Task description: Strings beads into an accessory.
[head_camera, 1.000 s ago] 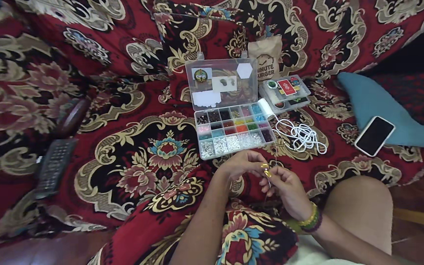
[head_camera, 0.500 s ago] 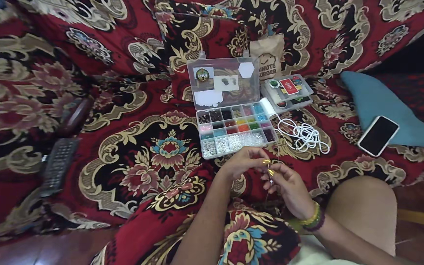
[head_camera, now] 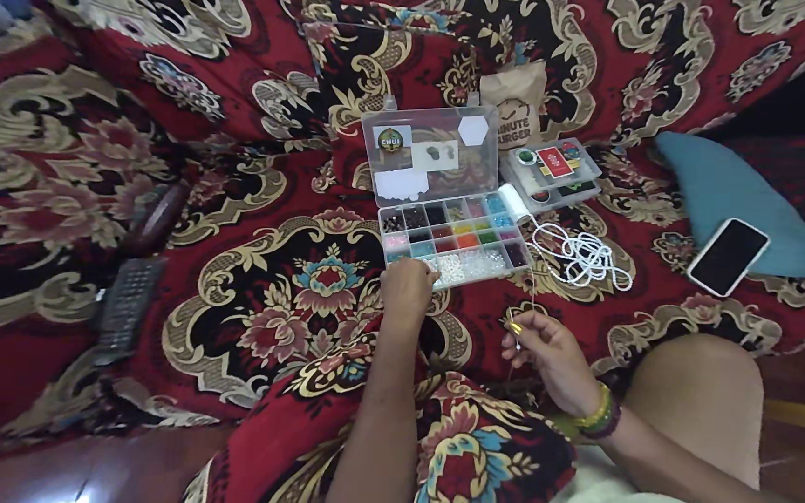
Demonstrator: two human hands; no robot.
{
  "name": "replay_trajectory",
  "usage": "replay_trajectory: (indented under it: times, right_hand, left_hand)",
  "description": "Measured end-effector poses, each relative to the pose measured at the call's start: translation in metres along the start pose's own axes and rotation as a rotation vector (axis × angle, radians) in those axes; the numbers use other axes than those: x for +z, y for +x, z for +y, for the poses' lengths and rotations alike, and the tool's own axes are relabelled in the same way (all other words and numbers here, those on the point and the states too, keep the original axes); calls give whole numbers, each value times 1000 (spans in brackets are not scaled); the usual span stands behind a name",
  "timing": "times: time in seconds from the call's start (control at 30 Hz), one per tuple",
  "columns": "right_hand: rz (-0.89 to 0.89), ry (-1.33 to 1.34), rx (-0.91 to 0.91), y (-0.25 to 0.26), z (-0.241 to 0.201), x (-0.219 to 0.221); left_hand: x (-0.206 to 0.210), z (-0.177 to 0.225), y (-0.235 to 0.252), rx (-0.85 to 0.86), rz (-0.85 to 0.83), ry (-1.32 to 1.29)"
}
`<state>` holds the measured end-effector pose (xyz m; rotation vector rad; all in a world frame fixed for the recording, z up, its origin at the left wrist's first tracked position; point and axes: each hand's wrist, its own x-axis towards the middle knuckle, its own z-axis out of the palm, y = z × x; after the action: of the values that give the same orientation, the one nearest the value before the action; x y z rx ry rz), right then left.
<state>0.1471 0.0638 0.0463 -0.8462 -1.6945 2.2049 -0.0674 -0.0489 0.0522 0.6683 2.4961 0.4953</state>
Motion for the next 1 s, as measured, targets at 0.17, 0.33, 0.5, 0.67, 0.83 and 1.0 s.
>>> replay_trajectory:
  times: [0.17,0.33,0.5,0.67,0.83,1.0]
  right_hand:
    - [4,4,-1,-1,-1,-2]
    - [-1,-3,-6,-1,0,-2]
    - [2,-1,-9,0,1,-2]
    - [10,-4,-21,0,1,-2]
    - [24,-56,-39,0,2,-5]
    - [53,-61,-66,1,4,-6]
  left_hand:
    - [4,6,2,-17,-41,68]
    - [4,5,2,-3,-60,68]
    - [5,2,3,11,-57,22]
    - [3,1,1,22,-34,-32]
    - [17,4,3,266,-101,-583]
    - [45,17,2,321,-554,-1136]
